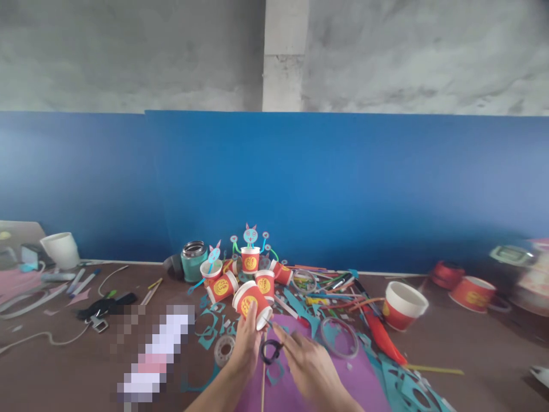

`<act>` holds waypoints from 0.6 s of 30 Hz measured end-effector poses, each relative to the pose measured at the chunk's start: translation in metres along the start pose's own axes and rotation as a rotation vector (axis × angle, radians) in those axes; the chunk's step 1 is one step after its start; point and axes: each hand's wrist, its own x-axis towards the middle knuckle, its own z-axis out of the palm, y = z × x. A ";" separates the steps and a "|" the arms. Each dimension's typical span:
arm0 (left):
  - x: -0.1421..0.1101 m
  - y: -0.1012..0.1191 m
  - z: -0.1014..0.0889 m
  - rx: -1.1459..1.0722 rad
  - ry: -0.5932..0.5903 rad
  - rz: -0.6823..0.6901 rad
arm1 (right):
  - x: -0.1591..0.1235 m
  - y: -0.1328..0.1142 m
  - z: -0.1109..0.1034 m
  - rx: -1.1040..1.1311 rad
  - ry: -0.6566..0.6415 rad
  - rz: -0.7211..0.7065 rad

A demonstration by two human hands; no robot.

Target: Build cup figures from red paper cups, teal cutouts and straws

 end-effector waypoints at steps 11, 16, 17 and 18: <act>-0.005 0.006 0.012 -0.155 0.019 -0.149 | 0.001 -0.010 -0.013 0.170 -0.075 0.031; -0.005 0.007 0.011 -0.185 -0.049 -0.148 | -0.001 -0.003 -0.004 0.003 -0.054 -0.024; -0.005 0.007 0.011 -0.192 -0.059 -0.142 | -0.001 -0.003 -0.004 -0.028 -0.048 -0.037; -0.006 0.008 0.011 -0.197 -0.062 -0.138 | -0.001 -0.003 -0.004 -0.054 -0.045 -0.051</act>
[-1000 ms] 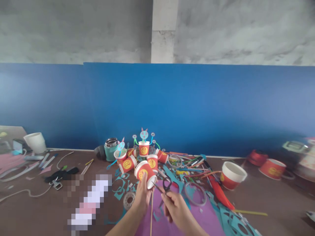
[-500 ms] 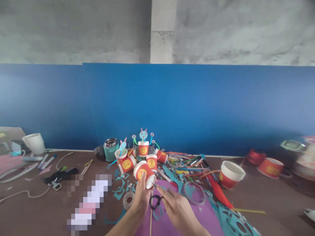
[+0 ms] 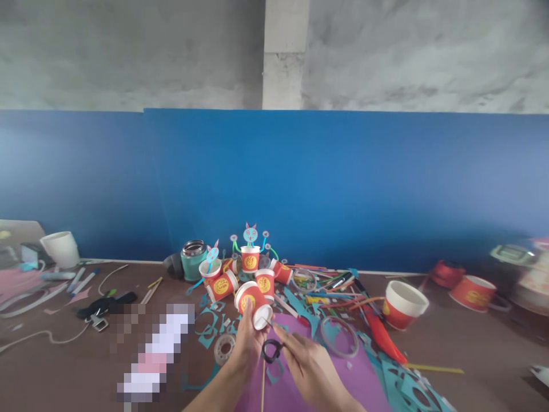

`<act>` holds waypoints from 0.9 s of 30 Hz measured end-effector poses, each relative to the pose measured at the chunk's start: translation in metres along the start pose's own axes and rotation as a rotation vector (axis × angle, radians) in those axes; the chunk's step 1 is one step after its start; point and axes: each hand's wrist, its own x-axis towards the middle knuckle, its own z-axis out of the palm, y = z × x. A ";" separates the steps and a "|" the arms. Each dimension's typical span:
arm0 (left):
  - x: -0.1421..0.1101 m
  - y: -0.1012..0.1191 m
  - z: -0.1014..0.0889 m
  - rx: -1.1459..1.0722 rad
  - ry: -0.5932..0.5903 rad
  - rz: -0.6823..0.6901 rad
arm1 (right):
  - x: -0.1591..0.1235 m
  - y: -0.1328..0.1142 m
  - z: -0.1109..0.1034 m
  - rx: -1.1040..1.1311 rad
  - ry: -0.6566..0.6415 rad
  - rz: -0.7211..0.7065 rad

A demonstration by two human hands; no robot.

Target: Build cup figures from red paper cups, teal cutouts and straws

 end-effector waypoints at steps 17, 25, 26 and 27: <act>-0.005 0.003 0.003 -0.008 0.022 -0.013 | -0.001 0.000 0.000 -0.148 -0.036 -0.054; -0.003 0.001 0.001 0.018 0.015 -0.008 | -0.002 0.004 0.003 -0.137 0.008 -0.062; -0.003 0.001 0.001 0.032 0.021 -0.005 | -0.003 0.004 0.003 -0.134 0.018 -0.056; -0.002 0.001 0.001 0.051 0.031 0.001 | -0.003 0.003 0.004 -0.119 0.028 -0.048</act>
